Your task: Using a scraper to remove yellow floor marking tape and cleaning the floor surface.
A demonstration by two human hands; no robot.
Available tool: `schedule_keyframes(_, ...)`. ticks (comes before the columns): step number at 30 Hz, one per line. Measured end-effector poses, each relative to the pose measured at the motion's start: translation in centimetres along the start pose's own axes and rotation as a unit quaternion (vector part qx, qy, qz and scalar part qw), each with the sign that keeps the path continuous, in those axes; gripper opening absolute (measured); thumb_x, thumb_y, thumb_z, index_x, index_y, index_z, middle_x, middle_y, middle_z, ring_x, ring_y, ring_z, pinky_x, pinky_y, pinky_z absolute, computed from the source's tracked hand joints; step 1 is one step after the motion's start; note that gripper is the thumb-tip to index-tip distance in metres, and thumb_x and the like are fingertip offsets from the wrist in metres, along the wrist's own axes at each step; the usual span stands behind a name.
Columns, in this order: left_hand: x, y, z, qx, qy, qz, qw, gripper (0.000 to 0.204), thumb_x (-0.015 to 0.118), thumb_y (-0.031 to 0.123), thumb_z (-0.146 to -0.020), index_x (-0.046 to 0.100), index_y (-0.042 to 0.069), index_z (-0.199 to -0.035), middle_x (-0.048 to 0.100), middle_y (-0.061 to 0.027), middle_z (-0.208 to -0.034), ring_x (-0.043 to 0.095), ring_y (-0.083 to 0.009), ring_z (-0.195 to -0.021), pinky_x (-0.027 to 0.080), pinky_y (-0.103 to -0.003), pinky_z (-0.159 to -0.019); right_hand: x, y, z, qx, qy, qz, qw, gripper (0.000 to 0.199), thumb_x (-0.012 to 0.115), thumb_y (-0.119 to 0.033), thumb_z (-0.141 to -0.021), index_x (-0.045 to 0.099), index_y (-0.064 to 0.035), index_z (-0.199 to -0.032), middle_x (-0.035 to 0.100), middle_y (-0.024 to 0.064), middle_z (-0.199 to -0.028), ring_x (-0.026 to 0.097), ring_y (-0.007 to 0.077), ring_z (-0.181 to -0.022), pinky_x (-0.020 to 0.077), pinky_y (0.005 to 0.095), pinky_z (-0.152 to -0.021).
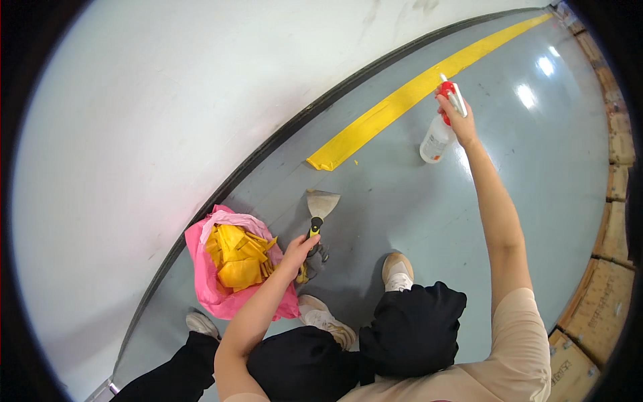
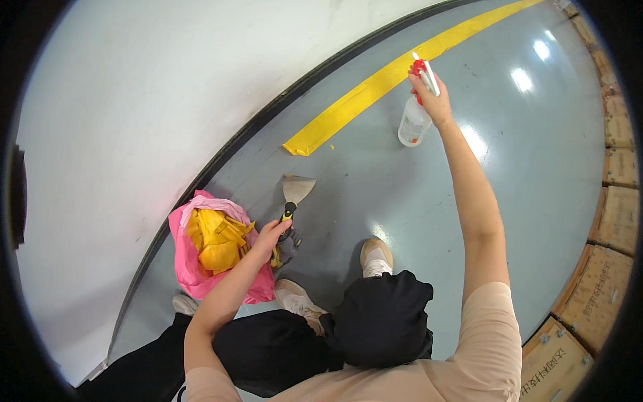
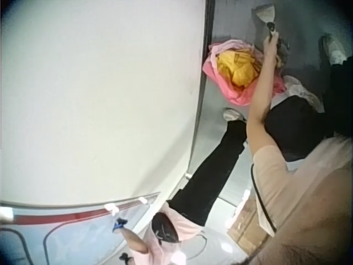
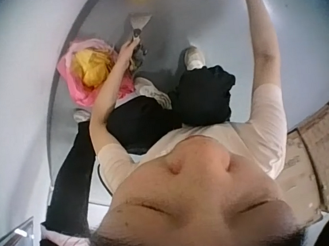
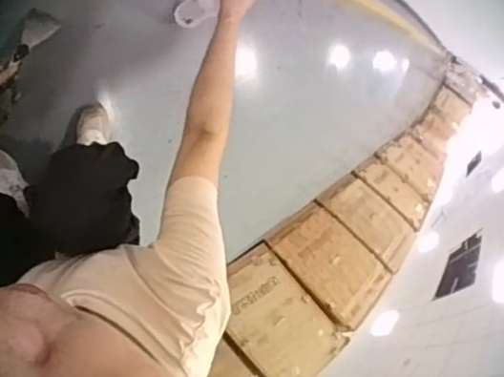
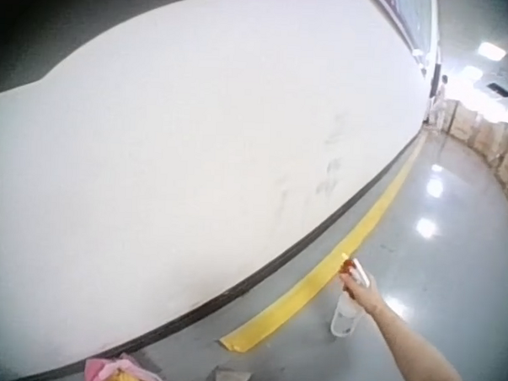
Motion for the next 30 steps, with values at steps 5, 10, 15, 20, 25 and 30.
schedule_keyframes(5, 0.5, 0.7, 0.2, 0.011, -0.009, -0.024, 1.0, 0.028, 0.061, 0.032, -0.086, 0.06, 0.005, -0.091, 0.056, 0.0022, -0.08, 0.051, -0.0065, -0.073, 0.039, -0.021, -0.066, -3.1, 1.0, -0.3, -0.028, 0.059, -0.045, 0.997, 0.038, 0.065, -0.026, -0.083, 0.058, -0.0071, -0.115, 0.059, 0.0012, -0.096, 0.053, 0.0089, -0.078, 0.0434, 0.0236, -0.072)
schedule_keyframes(10, 1.6, 1.5, 0.3, 0.022, -0.009, -0.064, 0.998, 0.038, 0.062, 0.038, -0.084, 0.061, 0.002, -0.094, 0.055, 0.002, -0.08, 0.047, -0.0068, -0.075, 0.038, -0.023, -0.068, -4.8, 2.9, 1.0, -0.02, 0.117, -0.028, 0.993, 0.046, 0.07, -0.027, -0.079, 0.054, -0.0044, -0.116, 0.056, 0.0045, -0.102, 0.052, 0.0139, -0.098, 0.0407, 0.0283, -0.087)
schedule_keyframes(15, 3.4, 0.5, 0.0, 0.03, -0.008, -0.057, 0.998, 0.041, 0.058, 0.041, -0.087, 0.06, 0.001, -0.1, 0.055, 0.0007, -0.083, 0.047, -0.0084, -0.077, 0.039, -0.024, -0.07, -4.6, 4.2, 5.7, -0.069, 0.198, 0.094, 0.973, 0.047, 0.067, -0.019, -0.08, 0.047, -0.0006, -0.118, 0.055, 0.0077, -0.104, 0.052, 0.0178, -0.097, 0.0414, 0.0312, -0.088)
schedule_keyframes(20, 7.4, 0.0, 0.6, 0.042, -0.043, -0.062, 0.996, 0.051, 0.052, 0.045, -0.089, 0.051, -0.001, -0.112, 0.057, -0.0056, -0.091, 0.051, -0.0135, -0.086, 0.041, -0.027, -0.078, 5.9, 11.1, 21.9, 0.129, -0.094, 0.164, 0.973, 0.029, 0.056, -0.025, -0.088, 0.058, 0.0007, -0.102, 0.064, 0.0127, -0.097, 0.06, 0.0219, -0.09, 0.0454, 0.0335, -0.082)
schedule_keyframes(25, 12.0, -0.9, 0.5, 0.087, -0.204, -0.132, 0.966, 0.056, 0.058, 0.035, -0.087, 0.039, -0.002, -0.125, 0.055, -0.0096, -0.112, 0.054, -0.0168, -0.098, 0.042, -0.029, -0.085, 17.2, 11.6, 30.0, 0.296, -0.36, 0.03, 0.884, 0.038, 0.056, -0.035, -0.088, 0.057, 0.0024, -0.091, 0.061, 0.0093, -0.079, 0.058, 0.0184, -0.073, 0.0479, 0.0322, -0.067)
schedule_keyframes(30, 11.3, 0.1, 0.6, 0.04, -0.243, -0.285, 0.926, 0.033, 0.062, 0.034, -0.084, 0.062, 0.001, -0.089, 0.062, -0.0023, -0.076, 0.056, -0.0107, -0.072, 0.045, -0.026, -0.067, 13.5, 13.2, 30.0, 0.414, -0.19, -0.097, 0.885, 0.024, 0.054, -0.026, -0.089, 0.056, -0.0015, -0.089, 0.053, 0.0028, -0.069, 0.05, 0.0092, -0.056, 0.0407, 0.0248, -0.046)
Point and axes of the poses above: each hand's wrist, its own z-axis away from the middle knuckle, its own x-axis out of the palm, y = z × x, the point moved 6 cm from there along -z, towards the middle knuckle
